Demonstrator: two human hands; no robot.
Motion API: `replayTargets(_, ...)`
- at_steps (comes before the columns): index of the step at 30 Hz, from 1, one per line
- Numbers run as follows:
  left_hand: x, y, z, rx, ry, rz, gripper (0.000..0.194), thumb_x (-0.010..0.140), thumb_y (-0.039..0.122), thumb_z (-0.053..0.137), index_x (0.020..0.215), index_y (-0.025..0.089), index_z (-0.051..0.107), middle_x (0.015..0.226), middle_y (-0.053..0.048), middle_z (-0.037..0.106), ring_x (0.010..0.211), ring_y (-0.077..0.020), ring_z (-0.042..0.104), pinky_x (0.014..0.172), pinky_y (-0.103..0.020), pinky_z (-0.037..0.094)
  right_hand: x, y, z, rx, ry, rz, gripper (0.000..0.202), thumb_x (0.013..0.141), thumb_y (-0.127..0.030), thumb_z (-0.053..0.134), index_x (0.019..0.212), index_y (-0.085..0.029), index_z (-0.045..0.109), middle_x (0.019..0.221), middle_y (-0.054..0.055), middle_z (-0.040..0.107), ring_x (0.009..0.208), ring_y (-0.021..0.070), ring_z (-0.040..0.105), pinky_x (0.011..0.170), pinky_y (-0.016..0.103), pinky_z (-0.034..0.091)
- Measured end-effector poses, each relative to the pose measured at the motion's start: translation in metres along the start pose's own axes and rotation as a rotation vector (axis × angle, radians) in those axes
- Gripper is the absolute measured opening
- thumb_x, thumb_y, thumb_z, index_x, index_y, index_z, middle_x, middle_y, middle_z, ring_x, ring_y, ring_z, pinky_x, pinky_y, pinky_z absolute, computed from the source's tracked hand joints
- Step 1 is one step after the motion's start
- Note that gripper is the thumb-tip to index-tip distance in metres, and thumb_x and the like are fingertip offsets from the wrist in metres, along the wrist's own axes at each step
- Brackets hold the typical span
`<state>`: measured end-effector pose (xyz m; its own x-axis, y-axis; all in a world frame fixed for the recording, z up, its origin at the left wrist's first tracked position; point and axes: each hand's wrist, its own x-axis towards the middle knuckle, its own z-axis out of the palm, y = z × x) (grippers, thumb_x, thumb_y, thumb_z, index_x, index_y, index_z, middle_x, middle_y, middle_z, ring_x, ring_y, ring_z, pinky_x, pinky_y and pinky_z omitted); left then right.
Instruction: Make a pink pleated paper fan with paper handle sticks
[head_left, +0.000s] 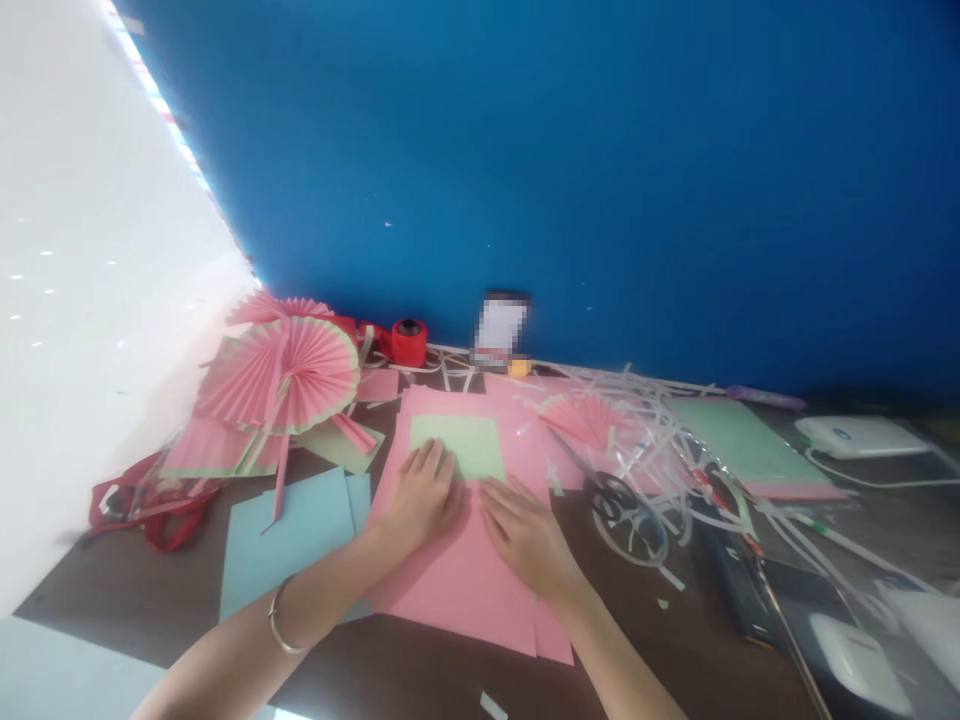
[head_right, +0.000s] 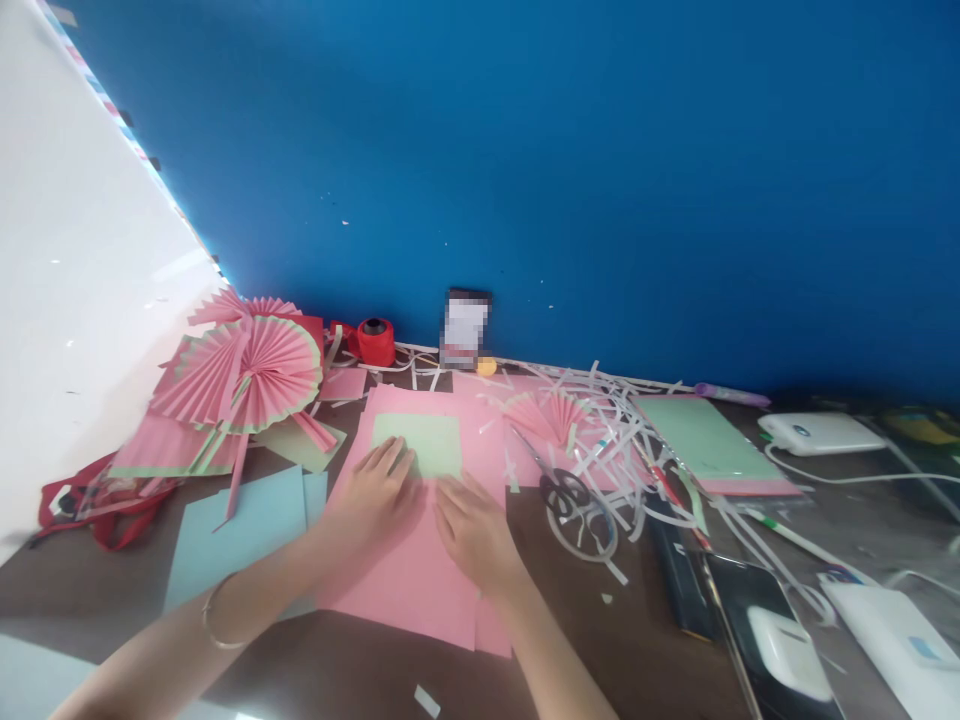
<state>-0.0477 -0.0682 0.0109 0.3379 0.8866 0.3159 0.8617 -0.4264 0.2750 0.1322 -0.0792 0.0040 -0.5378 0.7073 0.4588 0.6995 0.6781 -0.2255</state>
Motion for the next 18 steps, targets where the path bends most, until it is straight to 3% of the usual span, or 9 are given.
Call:
replayTargets(6, -0.0008, -0.0018, 0.0009, 0.039, 0.019, -0.069, 0.044, 0.085, 0.030, 0.040, 0.123, 0.007, 0.042, 0.130, -0.021, 0.043, 0.127, -0.0326, 0.033, 0.100, -0.048, 0.032, -0.0015, 0.0010, 0.0000, -0.036, 0.004, -0.008, 0.028, 0.086, -0.016, 0.044, 0.105, -0.015, 0.065, 0.106, 0.009, 0.067, 0.102, 0.0212, 0.060, 0.099, 0.043, 0.043)
replayTargets(18, -0.0037, -0.0043, 0.0054, 0.062, 0.046, -0.105, 0.037, 0.081, 0.024, 0.041, 0.113, 0.007, 0.050, 0.121, -0.022, 0.051, 0.125, -0.0350, 0.035, 0.100, -0.052, 0.028, 0.0014, -0.0053, -0.0027, -0.059, 0.018, 0.030, 0.027, 0.085, -0.015, 0.045, 0.099, -0.015, 0.068, 0.101, 0.010, 0.069, 0.094, 0.0208, 0.064, 0.097, 0.041, 0.044)
